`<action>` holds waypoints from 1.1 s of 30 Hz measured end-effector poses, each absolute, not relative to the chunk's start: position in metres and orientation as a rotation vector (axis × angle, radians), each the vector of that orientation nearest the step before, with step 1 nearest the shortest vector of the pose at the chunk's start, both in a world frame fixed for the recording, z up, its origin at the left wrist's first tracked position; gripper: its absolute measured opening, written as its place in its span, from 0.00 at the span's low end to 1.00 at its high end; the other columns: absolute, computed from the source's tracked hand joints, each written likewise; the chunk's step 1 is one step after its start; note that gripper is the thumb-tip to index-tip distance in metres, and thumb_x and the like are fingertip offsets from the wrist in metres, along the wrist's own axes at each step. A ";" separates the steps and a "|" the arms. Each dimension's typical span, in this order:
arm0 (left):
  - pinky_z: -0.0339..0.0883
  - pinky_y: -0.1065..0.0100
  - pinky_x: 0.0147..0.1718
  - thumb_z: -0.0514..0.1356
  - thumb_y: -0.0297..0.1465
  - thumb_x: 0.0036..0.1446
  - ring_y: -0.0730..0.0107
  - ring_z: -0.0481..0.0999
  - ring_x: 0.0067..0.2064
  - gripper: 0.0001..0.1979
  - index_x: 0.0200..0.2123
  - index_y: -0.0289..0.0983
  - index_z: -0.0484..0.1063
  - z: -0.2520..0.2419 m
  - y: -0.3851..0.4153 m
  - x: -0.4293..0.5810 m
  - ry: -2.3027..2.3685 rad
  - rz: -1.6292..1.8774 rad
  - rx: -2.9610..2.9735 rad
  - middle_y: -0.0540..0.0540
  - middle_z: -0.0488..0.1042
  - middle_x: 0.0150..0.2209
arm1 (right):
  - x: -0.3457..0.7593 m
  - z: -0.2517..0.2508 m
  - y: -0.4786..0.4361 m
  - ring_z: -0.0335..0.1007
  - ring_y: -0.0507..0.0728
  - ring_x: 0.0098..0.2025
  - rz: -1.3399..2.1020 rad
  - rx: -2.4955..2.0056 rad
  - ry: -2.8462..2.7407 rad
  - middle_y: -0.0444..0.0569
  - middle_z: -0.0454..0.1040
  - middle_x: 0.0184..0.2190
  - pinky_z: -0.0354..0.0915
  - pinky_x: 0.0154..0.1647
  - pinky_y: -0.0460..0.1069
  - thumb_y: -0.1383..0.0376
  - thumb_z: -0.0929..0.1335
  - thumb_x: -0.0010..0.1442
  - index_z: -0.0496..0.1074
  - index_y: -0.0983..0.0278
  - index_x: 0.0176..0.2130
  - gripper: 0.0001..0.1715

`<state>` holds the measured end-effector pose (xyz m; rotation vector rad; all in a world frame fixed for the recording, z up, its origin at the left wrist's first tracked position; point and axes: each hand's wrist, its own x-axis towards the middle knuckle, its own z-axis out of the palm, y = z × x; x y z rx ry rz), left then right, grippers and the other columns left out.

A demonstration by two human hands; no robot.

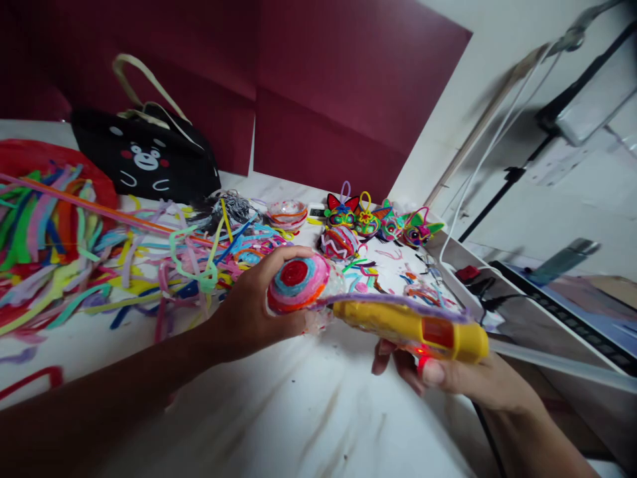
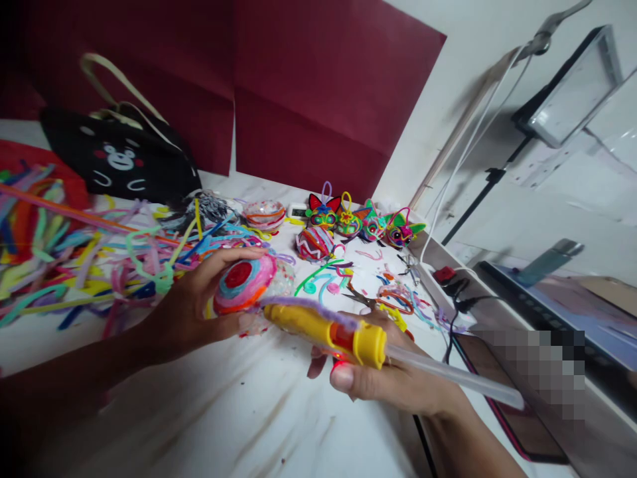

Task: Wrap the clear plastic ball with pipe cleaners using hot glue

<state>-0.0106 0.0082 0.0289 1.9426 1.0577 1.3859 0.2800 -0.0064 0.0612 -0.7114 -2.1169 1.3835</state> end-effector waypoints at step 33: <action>0.74 0.60 0.53 0.74 0.36 0.44 0.45 0.75 0.60 0.32 0.54 0.42 0.72 0.031 0.006 -0.010 1.059 1.389 1.898 0.43 0.77 0.58 | 0.280 0.071 -0.013 0.77 0.59 0.32 1.073 -0.790 -2.238 0.48 0.79 0.33 0.70 0.24 0.48 0.46 0.70 0.65 0.81 0.55 0.38 0.18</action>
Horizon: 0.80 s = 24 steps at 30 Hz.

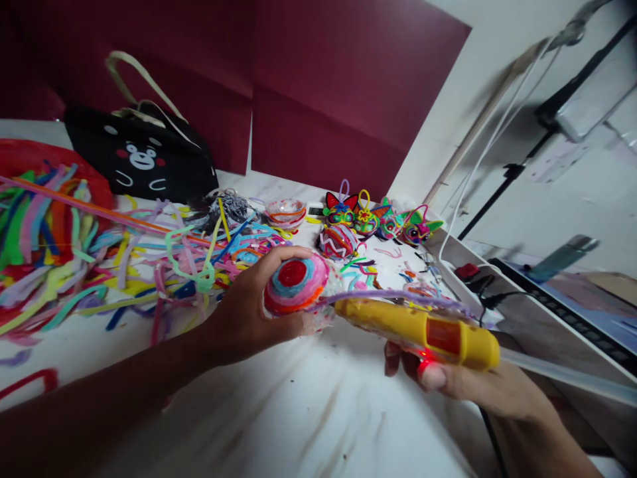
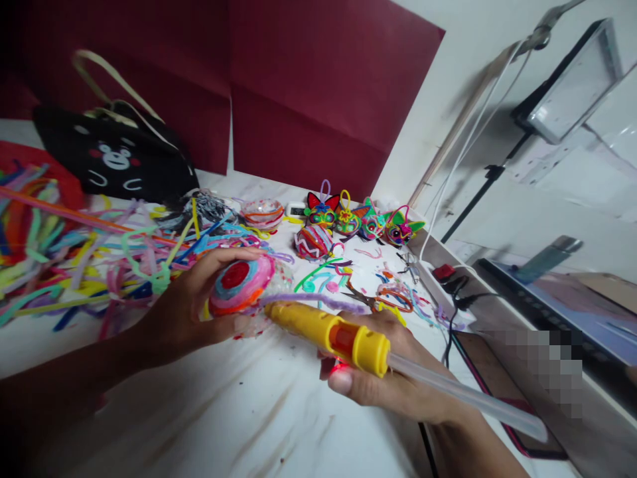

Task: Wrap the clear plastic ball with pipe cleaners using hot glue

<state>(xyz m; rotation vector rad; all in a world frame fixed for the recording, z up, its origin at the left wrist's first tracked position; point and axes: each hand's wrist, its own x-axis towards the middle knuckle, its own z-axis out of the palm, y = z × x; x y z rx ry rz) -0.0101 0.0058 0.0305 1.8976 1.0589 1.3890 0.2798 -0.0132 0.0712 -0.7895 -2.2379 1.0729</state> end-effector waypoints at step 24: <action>0.76 0.59 0.48 0.73 0.35 0.48 0.47 0.79 0.55 0.29 0.54 0.43 0.72 0.027 0.009 -0.013 0.967 1.383 1.971 0.44 0.78 0.55 | 0.280 0.071 -0.012 0.74 0.54 0.29 0.972 -0.720 -2.253 0.46 0.76 0.30 0.69 0.26 0.45 0.48 0.69 0.67 0.77 0.58 0.37 0.18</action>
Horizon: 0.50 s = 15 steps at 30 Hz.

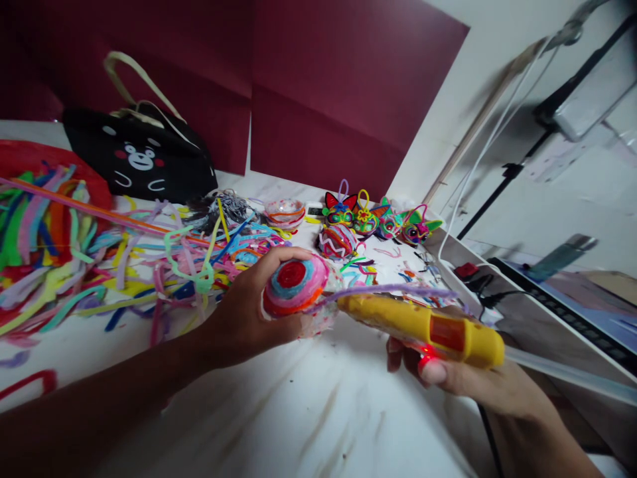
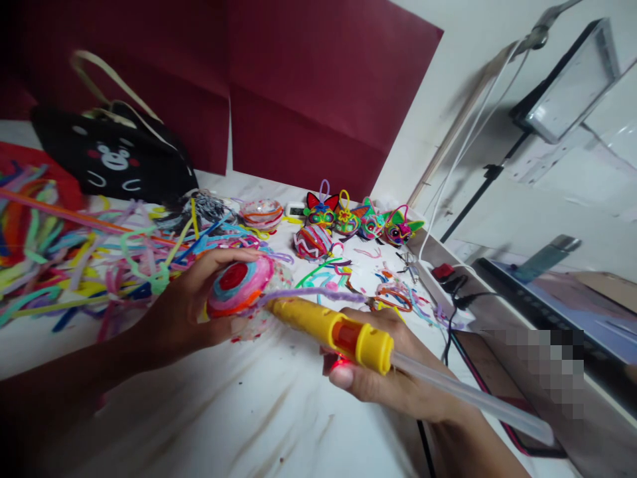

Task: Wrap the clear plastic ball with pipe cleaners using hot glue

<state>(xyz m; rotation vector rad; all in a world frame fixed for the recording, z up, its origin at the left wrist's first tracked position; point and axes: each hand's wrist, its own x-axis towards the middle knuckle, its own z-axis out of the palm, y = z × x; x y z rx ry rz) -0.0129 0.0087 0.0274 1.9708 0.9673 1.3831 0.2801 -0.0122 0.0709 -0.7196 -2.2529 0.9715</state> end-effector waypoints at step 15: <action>0.77 0.57 0.46 0.74 0.37 0.46 0.45 0.79 0.53 0.29 0.53 0.45 0.73 0.027 0.008 -0.013 0.943 1.391 1.935 0.46 0.79 0.54 | 0.279 0.071 -0.012 0.70 0.53 0.27 0.957 -0.674 -2.237 0.47 0.74 0.29 0.66 0.23 0.45 0.48 0.69 0.67 0.76 0.60 0.35 0.19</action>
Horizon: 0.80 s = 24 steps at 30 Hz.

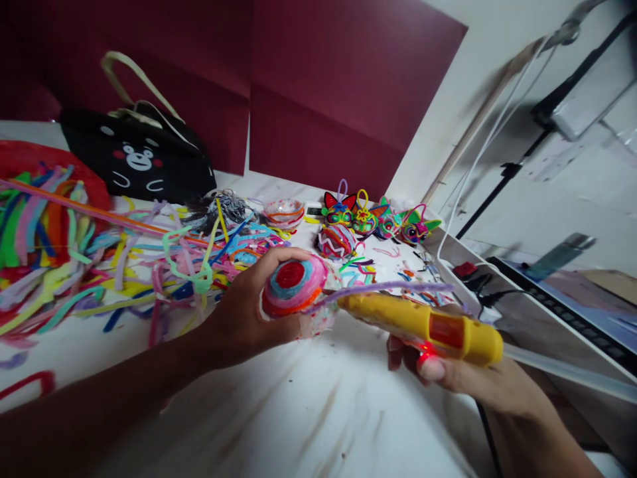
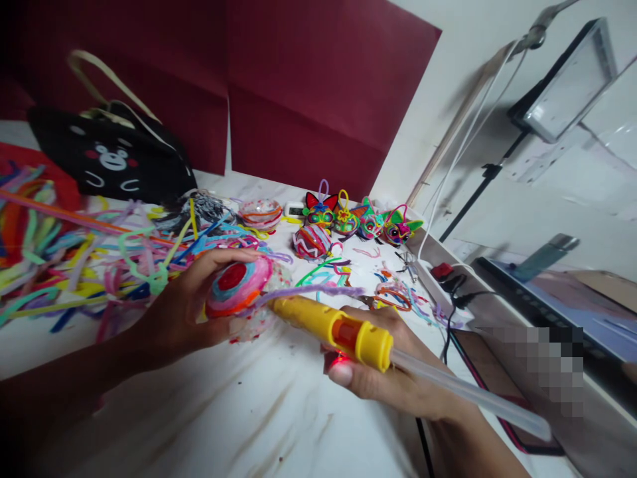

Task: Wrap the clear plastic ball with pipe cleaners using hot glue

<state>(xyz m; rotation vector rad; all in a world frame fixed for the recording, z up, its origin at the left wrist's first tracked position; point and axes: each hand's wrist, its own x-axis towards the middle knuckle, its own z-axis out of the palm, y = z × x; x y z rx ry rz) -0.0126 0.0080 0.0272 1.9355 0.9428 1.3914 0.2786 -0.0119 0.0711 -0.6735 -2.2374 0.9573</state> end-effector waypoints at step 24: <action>0.77 0.55 0.45 0.75 0.37 0.45 0.44 0.79 0.54 0.30 0.53 0.48 0.73 0.024 0.009 -0.014 0.925 1.367 1.843 0.46 0.78 0.54 | 0.281 0.072 -0.011 0.67 0.52 0.25 0.968 -0.675 -2.230 0.46 0.74 0.28 0.64 0.23 0.45 0.50 0.69 0.68 0.76 0.59 0.36 0.16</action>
